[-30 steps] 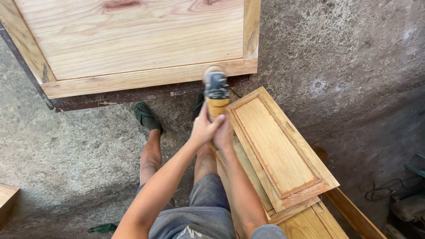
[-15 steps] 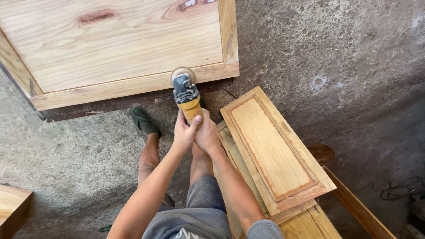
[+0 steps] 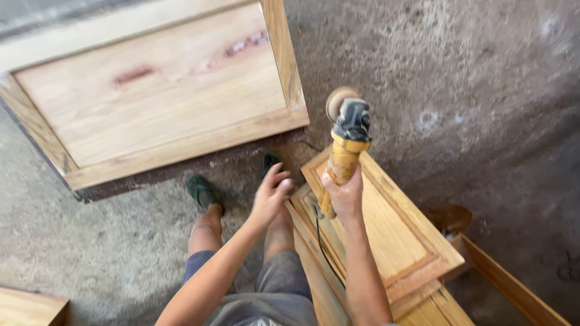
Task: The person uses an angle grinder with a sanding disc to smooth the surfaces and edges of wooden panels. They handle the panels one at a time, flipping them over to sand both sides and edges, then placing them back on a stack.
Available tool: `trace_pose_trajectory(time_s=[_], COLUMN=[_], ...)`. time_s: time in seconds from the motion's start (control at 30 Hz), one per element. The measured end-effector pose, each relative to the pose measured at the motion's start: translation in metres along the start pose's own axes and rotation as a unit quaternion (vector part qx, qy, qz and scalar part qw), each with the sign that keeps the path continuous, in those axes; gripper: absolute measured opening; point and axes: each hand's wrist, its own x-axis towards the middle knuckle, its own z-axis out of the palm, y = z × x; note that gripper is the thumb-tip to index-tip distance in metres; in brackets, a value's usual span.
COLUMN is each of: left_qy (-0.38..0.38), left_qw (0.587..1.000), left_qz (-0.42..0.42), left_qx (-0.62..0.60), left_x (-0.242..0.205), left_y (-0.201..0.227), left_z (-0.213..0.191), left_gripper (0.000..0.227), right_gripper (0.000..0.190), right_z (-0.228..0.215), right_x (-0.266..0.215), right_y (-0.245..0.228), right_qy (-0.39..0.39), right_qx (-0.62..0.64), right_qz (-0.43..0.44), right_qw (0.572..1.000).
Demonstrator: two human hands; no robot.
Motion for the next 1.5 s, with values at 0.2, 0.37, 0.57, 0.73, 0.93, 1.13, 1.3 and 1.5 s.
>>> trace_pose_trajectory(time_s=[0.2, 0.37, 0.57, 0.73, 0.93, 1.13, 1.3, 1.5], left_qy=[0.186, 0.215, 0.038, -0.033, -0.19, -0.059, 0.42, 0.391], left_qw=[0.921, 0.636, 0.512, 0.495, 0.394, 0.265, 0.792, 0.899], left_qz=[0.023, 0.162, 0.173, 0.231, 0.056, 0.036, 0.159, -0.009], left_qx=[0.342, 0.723, 0.841, 0.837, 0.898, 0.962, 0.414, 0.198], left_x=[-0.006, -0.001, 0.023, 0.037, 0.044, 0.059, 0.065, 0.083], left_y=[0.067, 0.108, 0.129, 0.12, 0.172, 0.247, 0.208, 0.117], left_z=[-0.138, -0.214, -0.299, -0.33, -0.4, -0.491, -0.44, -0.327], left_gripper=[0.062, 0.084, 0.069, 0.058, 0.077, 0.07, 0.075, 0.139], right_gripper=[0.053, 0.046, 0.044, 0.042, 0.04, 0.042, 0.046, 0.046], right_z=[0.008, 0.048, 0.086, 0.117, 0.13, 0.141, 0.155, 0.157], right_x=[-0.024, -0.037, -0.067, -0.081, -0.093, -0.088, -0.084, -0.084], right_y=[-0.017, -0.004, -0.014, -0.028, -0.036, -0.048, -0.047, -0.05], right_qy=[-0.024, -0.019, 0.024, 0.059, 0.08, 0.074, 0.055, 0.005], right_qx=[0.004, 0.021, 0.019, 0.114, 0.127, 0.101, 0.082, 0.045], right_qz=[0.032, 0.074, 0.101, 0.109, 0.082, 0.088, 0.087, 0.068], right_qw=[0.999, 0.997, 0.994, 0.986, 0.985, 0.988, 0.991, 0.997])
